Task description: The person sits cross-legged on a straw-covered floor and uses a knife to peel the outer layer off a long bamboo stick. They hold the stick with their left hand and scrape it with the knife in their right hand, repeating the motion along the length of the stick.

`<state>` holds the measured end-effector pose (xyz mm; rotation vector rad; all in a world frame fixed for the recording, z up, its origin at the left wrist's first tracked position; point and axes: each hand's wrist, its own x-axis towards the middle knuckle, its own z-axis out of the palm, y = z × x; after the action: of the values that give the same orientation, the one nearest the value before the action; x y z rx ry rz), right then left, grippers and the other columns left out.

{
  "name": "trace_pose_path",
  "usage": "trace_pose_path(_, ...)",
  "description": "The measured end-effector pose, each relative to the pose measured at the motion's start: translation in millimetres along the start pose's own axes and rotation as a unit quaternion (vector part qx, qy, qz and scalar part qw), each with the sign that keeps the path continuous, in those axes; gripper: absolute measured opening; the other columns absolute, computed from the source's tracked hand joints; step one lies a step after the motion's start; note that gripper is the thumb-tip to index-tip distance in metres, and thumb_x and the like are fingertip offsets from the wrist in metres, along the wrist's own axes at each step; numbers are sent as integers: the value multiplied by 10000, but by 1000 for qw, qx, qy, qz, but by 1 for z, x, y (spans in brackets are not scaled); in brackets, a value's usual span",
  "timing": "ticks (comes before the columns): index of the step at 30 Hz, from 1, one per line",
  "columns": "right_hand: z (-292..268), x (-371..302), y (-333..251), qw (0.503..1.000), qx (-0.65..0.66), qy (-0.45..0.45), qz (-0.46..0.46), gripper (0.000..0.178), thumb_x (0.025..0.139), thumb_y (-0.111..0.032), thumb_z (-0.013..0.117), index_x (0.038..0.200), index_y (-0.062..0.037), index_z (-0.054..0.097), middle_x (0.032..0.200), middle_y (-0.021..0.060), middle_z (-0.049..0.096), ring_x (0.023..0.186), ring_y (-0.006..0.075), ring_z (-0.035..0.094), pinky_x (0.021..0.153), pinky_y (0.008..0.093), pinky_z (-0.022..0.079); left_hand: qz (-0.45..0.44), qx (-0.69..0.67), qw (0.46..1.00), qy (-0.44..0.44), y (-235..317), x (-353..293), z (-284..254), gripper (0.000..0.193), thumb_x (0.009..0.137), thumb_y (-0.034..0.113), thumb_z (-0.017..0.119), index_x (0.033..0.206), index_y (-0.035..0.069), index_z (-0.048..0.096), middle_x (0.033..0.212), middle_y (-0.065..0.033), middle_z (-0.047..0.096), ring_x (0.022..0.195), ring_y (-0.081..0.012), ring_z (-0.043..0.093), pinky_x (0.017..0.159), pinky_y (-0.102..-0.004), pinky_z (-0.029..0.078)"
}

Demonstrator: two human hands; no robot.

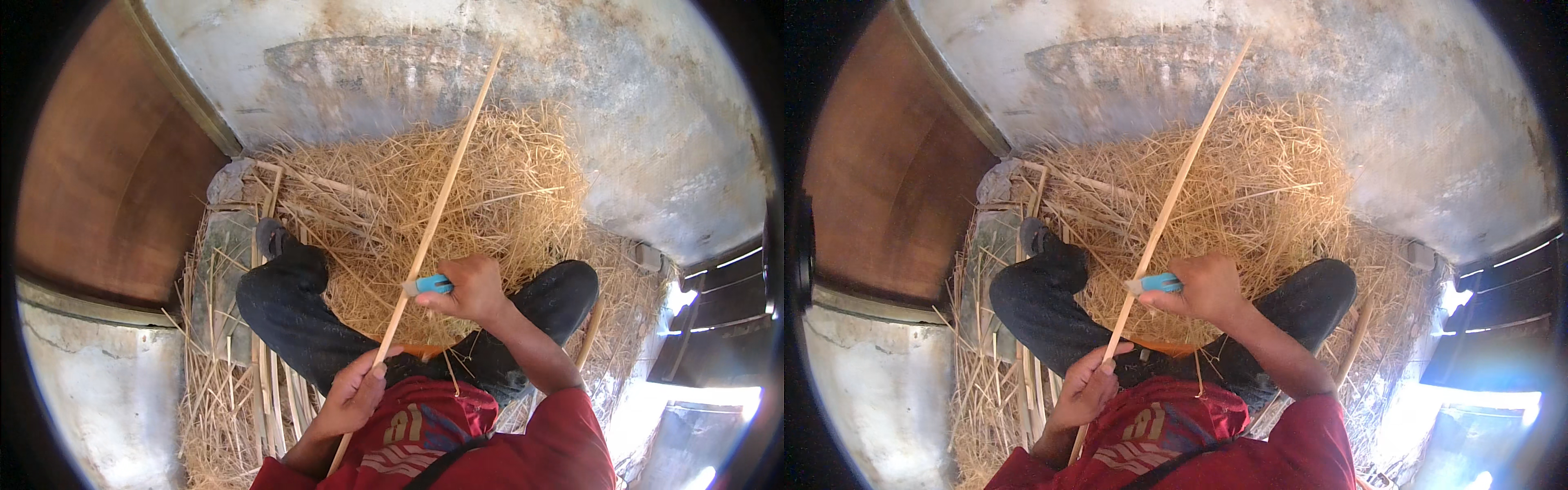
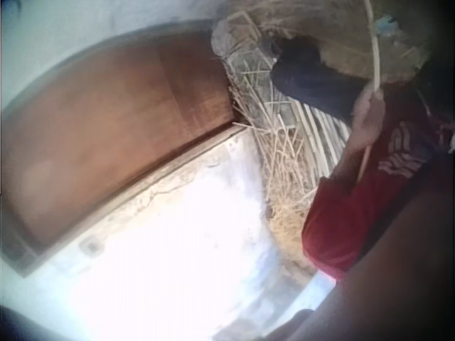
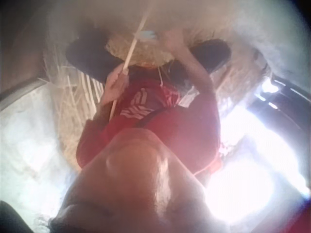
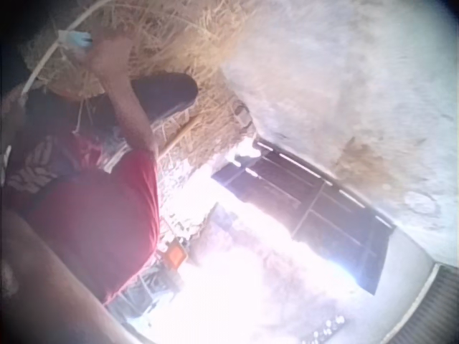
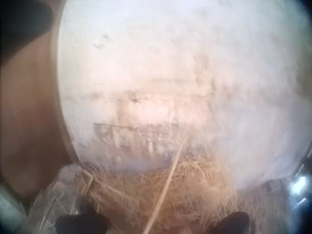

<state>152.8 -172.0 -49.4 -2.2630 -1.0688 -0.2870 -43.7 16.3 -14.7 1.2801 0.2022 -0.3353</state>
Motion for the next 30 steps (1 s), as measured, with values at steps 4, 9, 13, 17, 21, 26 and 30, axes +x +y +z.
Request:
trace_pose_path(4,-5,6,21,996,-29,20,81,584,757,-633,614,616,-67,575,475,105,485,434,297,537,436,392,425,27,85,996,-7,2,-3,2,347,999,178,408,1281,-19,459,651,88,397,557,13,330,509,-166,282)
trace_pose_path(9,-22,15,7,998,-61,-11,6,598,721,-672,625,580,-96,550,464,85,480,422,287,520,438,397,412,-13,1,1000,-21,5,-13,4,316,1007,196,390,1241,-4,461,612,78,371,509,-16,317,489,-201,285)
trace_pose_path(13,-39,37,15,993,-118,-10,-26,588,708,-665,644,559,-114,505,469,77,460,410,276,486,447,397,392,-42,-152,985,-68,-4,-23,-1,293,1023,234,353,1187,11,449,527,58,319,433,-48,282,482,-234,289)
trace_pose_path(17,-24,38,-9,991,-126,-15,-34,588,715,-665,640,553,-111,530,479,82,489,423,267,512,445,396,403,-57,-325,936,-122,-15,-30,-12,292,1032,255,318,1149,18,443,472,28,285,377,-72,259,495,-261,305)
trace_pose_path(21,-17,29,-12,991,-116,-53,-47,592,724,-664,635,553,-105,543,484,89,501,430,266,528,442,395,409,-66,-336,929,-141,-20,-39,-9,283,1033,262,315,1127,27,441,468,24,273,368,-82,245,502,-266,309)
trace_pose_path(26,-28,41,-14,986,-96,-101,-86,607,728,-667,627,541,-97,529,474,91,491,421,270,525,437,399,405,-55,-273,956,-92,-10,-37,-9,263,1033,261,316,1104,39,438,472,24,276,389,-76,245,502,-261,304)
trace_pose_path(30,-36,53,-8,993,-92,-34,-67,614,701,-675,634,522,-105,493,455,79,463,404,269,500,434,402,387,-36,-311,941,-129,-11,-37,-12,262,1030,279,320,1097,49,424,473,30,278,379,-76,244,489,-254,297)
